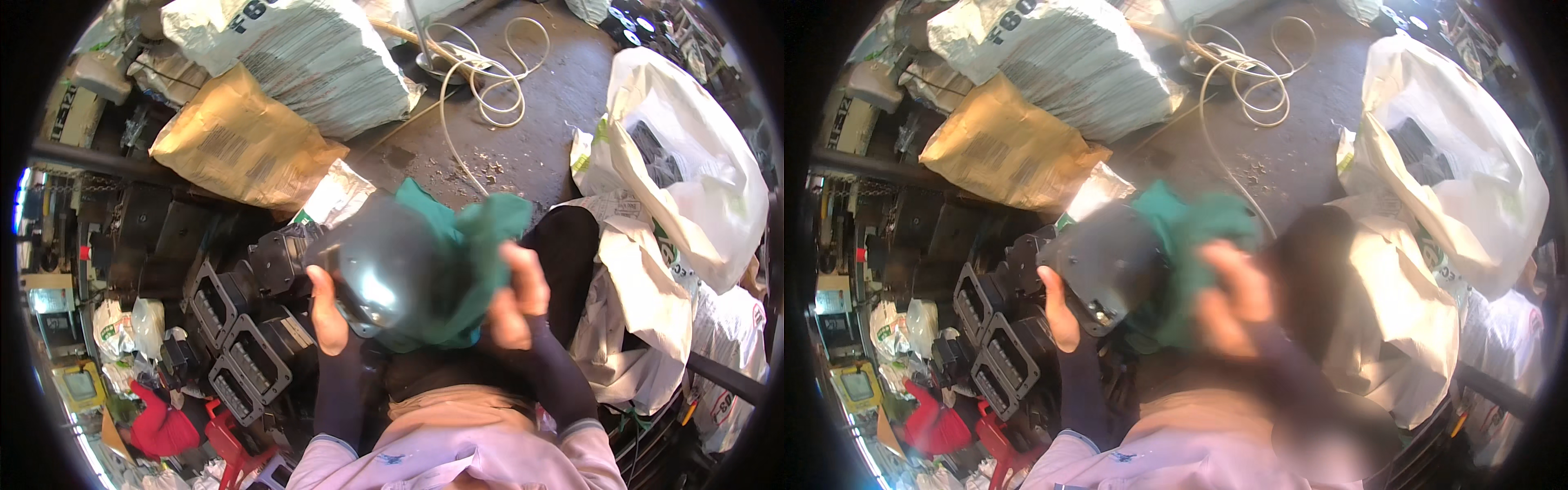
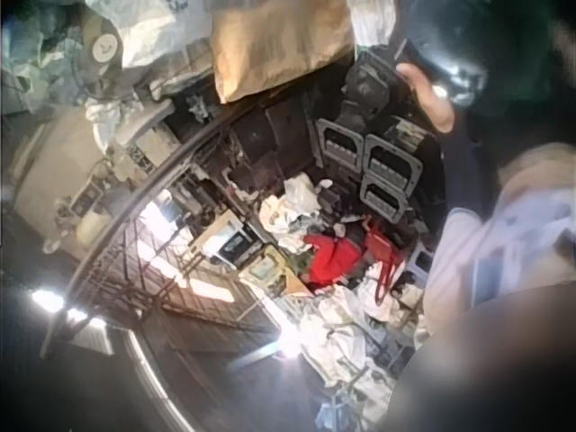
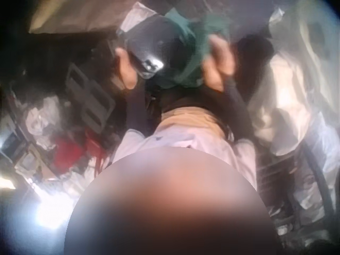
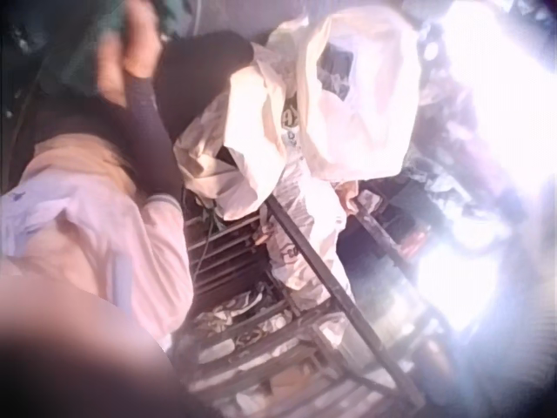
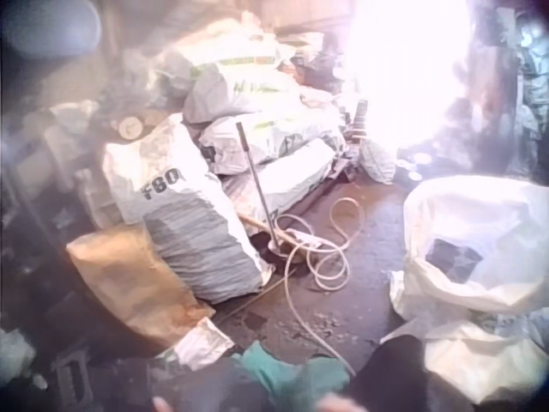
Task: The person sits on the floor and repeatedly scrapes and wipes black plastic parts using a metal scraper and a green cloth. The person handles the parts one at a time, scraping surfaces and wiping them before setting them aside.
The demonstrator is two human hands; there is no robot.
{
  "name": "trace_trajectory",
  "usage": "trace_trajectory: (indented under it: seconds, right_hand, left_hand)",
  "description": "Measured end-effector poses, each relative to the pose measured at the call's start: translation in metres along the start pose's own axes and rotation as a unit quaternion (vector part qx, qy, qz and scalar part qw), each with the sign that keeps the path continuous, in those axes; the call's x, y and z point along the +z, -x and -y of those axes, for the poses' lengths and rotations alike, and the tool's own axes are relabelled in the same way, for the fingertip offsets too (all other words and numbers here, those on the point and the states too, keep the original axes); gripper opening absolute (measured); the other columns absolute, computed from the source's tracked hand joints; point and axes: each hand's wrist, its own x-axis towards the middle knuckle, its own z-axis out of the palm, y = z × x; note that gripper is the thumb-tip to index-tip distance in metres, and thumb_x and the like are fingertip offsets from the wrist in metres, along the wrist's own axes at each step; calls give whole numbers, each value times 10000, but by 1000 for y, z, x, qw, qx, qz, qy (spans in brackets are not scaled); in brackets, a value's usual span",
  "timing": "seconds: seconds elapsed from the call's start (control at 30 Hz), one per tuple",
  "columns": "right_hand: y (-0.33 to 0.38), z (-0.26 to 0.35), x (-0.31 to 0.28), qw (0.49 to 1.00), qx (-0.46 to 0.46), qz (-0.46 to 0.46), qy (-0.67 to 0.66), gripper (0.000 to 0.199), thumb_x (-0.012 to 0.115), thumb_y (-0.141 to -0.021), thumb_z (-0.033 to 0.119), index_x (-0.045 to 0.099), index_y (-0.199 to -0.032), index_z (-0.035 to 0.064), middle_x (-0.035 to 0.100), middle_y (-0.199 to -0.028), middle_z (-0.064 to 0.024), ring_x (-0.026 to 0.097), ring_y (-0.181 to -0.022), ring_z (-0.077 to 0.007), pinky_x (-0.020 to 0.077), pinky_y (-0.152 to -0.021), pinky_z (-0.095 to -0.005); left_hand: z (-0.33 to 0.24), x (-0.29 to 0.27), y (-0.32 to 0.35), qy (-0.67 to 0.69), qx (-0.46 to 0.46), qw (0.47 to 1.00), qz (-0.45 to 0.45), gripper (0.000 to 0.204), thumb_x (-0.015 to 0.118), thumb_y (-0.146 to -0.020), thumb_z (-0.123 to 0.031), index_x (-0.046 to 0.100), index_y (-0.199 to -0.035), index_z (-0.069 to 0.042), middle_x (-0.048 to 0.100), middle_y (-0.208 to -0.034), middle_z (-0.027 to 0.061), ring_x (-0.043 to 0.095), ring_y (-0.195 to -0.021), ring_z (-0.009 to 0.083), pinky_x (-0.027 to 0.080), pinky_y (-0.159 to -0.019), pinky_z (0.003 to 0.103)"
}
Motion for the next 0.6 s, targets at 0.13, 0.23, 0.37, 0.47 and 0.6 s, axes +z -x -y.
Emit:
trace_trajectory:
  seconds: [0.13, 0.23, 0.37, 0.47, 0.6]
  right_hand:
    - [-14, -9, 51, 927, -57, 164, 332, 620, 712, -849, 269, 506, -1365, -6, 501, -1294, -246, 493, -1213, -440, 400, -997, -548]
    - [2, -16, 66, 944, -67, 117, 302, 649, 738, -821, 231, 499, -1377, 0, 498, -1295, -253, 507, -1202, -440, 395, -998, -561]
    - [33, -32, 38, 906, -71, 163, 385, 685, 764, -770, 155, 499, -1379, -8, 566, -1223, -250, 543, -1185, -430, 353, -1078, -558]
    - [42, -56, 2, 887, -26, 151, 436, 561, 697, -817, 107, 535, -1340, -19, 601, -1180, -251, 567, -1165, -409, 285, -1154, -551]
    - [58, -72, -20, 885, 173, 122, 414, 521, 608, -934, 203, 489, -1392, -15, 568, -1302, -273, 528, -1227, -426, 380, -1082, -527]
  left_hand:
    - [22, 10, -13, -56, -52, 997, -8, 638, 330, -1060, -536, 425, -1456, -46, 529, -1408, 108, 506, -1272, 232, 381, -1093, 368]
    - [24, 8, -32, -11, 8, 1000, 7, 639, 341, -1060, -530, 457, -1430, -22, 548, -1386, 111, 527, -1254, 234, 399, -1079, 373]
    - [31, 0, -33, 30, 10, 999, -8, 647, 370, -1052, -532, 469, -1416, -6, 555, -1370, 109, 546, -1234, 238, 424, -1064, 382]
    - [29, -4, -33, 65, 24, 998, 1, 684, 402, -1036, -557, 454, -1429, 0, 535, -1394, 117, 544, -1240, 247, 415, -1083, 394]
    - [12, -1, -49, 128, 31, 989, 66, 665, 414, -1033, -554, 459, -1429, -23, 544, -1380, 107, 557, -1222, 240, 447, -1058, 392]
